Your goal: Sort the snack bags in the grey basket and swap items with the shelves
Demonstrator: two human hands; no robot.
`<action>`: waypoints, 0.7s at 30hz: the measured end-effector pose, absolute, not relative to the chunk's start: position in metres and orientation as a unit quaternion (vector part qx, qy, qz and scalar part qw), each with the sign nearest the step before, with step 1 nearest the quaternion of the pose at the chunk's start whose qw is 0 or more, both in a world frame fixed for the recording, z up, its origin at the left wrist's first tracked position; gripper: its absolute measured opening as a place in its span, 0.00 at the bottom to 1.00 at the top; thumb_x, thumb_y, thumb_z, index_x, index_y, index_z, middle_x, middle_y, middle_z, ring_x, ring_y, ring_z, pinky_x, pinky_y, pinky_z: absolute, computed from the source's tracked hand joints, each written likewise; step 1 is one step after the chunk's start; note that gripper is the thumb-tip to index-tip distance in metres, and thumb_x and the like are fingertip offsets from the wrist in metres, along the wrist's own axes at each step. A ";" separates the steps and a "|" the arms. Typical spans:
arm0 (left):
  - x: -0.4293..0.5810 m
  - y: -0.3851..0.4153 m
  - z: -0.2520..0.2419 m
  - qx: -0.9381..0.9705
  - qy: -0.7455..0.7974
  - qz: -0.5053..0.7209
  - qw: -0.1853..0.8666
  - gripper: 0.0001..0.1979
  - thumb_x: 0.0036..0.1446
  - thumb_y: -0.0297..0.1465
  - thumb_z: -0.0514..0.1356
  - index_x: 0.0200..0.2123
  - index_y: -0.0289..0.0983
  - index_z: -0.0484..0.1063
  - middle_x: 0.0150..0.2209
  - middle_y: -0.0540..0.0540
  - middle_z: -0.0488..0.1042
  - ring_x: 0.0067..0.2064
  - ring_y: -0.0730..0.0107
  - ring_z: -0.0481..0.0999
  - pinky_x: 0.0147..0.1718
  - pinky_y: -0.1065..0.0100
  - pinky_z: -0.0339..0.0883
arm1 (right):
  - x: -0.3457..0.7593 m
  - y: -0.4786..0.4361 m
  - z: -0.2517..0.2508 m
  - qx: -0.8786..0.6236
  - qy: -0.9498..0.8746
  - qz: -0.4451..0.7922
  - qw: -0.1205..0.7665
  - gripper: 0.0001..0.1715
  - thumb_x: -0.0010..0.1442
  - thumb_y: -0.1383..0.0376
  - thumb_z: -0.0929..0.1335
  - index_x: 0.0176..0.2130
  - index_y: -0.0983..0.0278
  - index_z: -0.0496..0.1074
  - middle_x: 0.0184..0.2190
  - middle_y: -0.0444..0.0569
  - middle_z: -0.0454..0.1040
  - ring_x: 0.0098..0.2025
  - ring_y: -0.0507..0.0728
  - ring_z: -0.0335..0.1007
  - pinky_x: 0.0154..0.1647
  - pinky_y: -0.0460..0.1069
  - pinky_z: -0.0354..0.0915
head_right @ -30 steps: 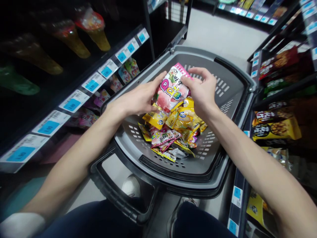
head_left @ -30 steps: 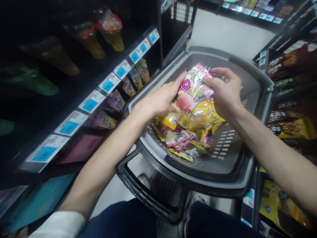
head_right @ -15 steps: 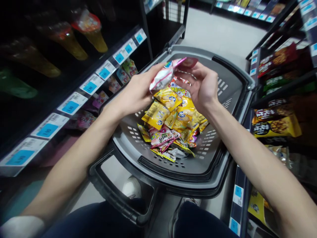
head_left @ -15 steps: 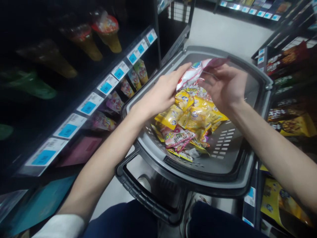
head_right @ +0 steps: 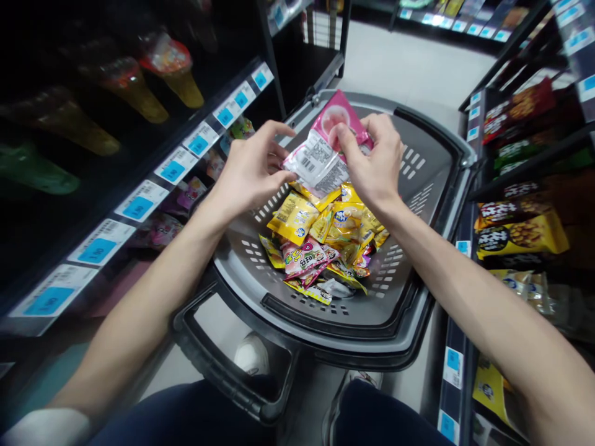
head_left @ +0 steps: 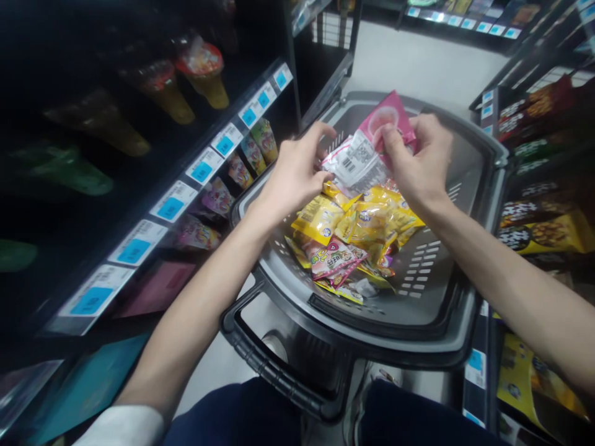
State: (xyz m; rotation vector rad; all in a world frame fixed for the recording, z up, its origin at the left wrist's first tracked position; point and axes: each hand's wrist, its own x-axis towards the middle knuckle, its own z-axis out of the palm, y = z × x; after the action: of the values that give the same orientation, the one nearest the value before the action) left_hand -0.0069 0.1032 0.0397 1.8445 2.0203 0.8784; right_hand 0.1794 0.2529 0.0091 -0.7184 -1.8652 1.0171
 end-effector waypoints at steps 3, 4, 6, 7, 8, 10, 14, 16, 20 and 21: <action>-0.009 0.104 0.038 0.637 0.702 0.279 0.153 0.31 0.56 0.31 0.60 0.64 0.36 0.63 0.46 0.41 0.79 0.47 0.57 0.78 0.51 0.57 0.71 | 0.174 0.240 0.014 -0.307 -0.740 0.349 0.485 0.26 0.62 0.42 0.74 0.29 0.57 0.69 0.31 0.48 0.74 0.46 0.63 0.72 0.51 0.60 0.72; -0.009 0.104 0.038 0.637 0.703 0.271 0.163 0.31 0.55 0.31 0.60 0.63 0.35 0.64 0.44 0.41 0.79 0.45 0.58 0.78 0.51 0.57 0.71 | 0.173 0.237 0.016 -0.309 -0.741 0.337 0.492 0.26 0.62 0.42 0.74 0.28 0.57 0.70 0.29 0.48 0.73 0.41 0.62 0.71 0.49 0.60 0.71; -0.010 0.104 0.039 0.640 0.700 0.257 0.183 0.31 0.53 0.31 0.62 0.61 0.35 0.65 0.41 0.44 0.79 0.42 0.61 0.78 0.49 0.57 0.71 | 0.171 0.233 0.018 -0.312 -0.737 0.329 0.501 0.25 0.62 0.42 0.75 0.28 0.58 0.73 0.28 0.48 0.74 0.35 0.59 0.69 0.47 0.59 0.71; -0.010 0.104 0.039 0.644 0.697 0.250 0.193 0.31 0.52 0.32 0.63 0.61 0.36 0.66 0.39 0.45 0.79 0.41 0.61 0.77 0.48 0.58 0.71 | 0.171 0.233 0.019 -0.315 -0.734 0.331 0.503 0.25 0.61 0.42 0.75 0.28 0.58 0.74 0.28 0.48 0.75 0.34 0.58 0.68 0.47 0.59 0.72; -0.010 0.103 0.039 0.648 0.693 0.243 0.202 0.31 0.52 0.32 0.64 0.60 0.36 0.66 0.37 0.46 0.78 0.40 0.62 0.77 0.48 0.58 0.71 | 0.170 0.233 0.019 -0.317 -0.730 0.336 0.504 0.25 0.60 0.42 0.76 0.28 0.57 0.74 0.28 0.48 0.75 0.33 0.58 0.67 0.46 0.58 0.72; -0.009 0.103 0.039 0.651 0.689 0.233 0.215 0.31 0.50 0.33 0.66 0.59 0.36 0.67 0.35 0.48 0.78 0.39 0.61 0.77 0.48 0.57 0.71 | 0.170 0.235 0.018 -0.317 -0.724 0.349 0.504 0.25 0.59 0.41 0.76 0.29 0.56 0.75 0.28 0.47 0.77 0.33 0.58 0.67 0.45 0.58 0.72; -0.006 0.103 0.043 0.638 0.701 0.220 0.228 0.34 0.49 0.32 0.68 0.61 0.33 0.67 0.35 0.47 0.78 0.40 0.61 0.77 0.50 0.56 0.70 | 0.169 0.239 0.012 -0.311 -0.717 0.366 0.506 0.26 0.59 0.40 0.76 0.28 0.57 0.75 0.28 0.48 0.77 0.33 0.58 0.69 0.45 0.59 0.73; -0.005 0.103 0.047 0.631 0.710 0.207 0.234 0.36 0.48 0.32 0.69 0.61 0.31 0.68 0.35 0.46 0.78 0.40 0.59 0.77 0.51 0.56 0.69 | 0.169 0.240 0.010 -0.311 -0.717 0.371 0.501 0.26 0.59 0.40 0.76 0.29 0.57 0.75 0.29 0.48 0.77 0.35 0.59 0.71 0.47 0.60 0.73; -0.003 0.103 0.050 0.631 0.715 0.180 0.241 0.36 0.48 0.31 0.70 0.61 0.30 0.69 0.38 0.45 0.78 0.43 0.56 0.78 0.50 0.56 0.70 | 0.169 0.239 0.009 -0.312 -0.722 0.384 0.483 0.25 0.59 0.41 0.76 0.30 0.57 0.76 0.29 0.46 0.75 0.41 0.61 0.75 0.48 0.60 0.74; -0.004 0.103 0.050 0.633 0.715 0.176 0.239 0.36 0.48 0.31 0.71 0.61 0.30 0.69 0.38 0.44 0.79 0.43 0.56 0.78 0.50 0.56 0.70 | 0.169 0.239 0.009 -0.312 -0.723 0.386 0.480 0.25 0.60 0.40 0.76 0.30 0.57 0.76 0.29 0.46 0.75 0.42 0.62 0.75 0.47 0.59 0.74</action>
State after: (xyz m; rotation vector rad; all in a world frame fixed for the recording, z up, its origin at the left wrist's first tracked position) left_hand -0.0037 0.1026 0.0502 1.7339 1.9575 0.4815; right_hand 0.1694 0.2390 0.0093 -0.7611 -1.7650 0.9407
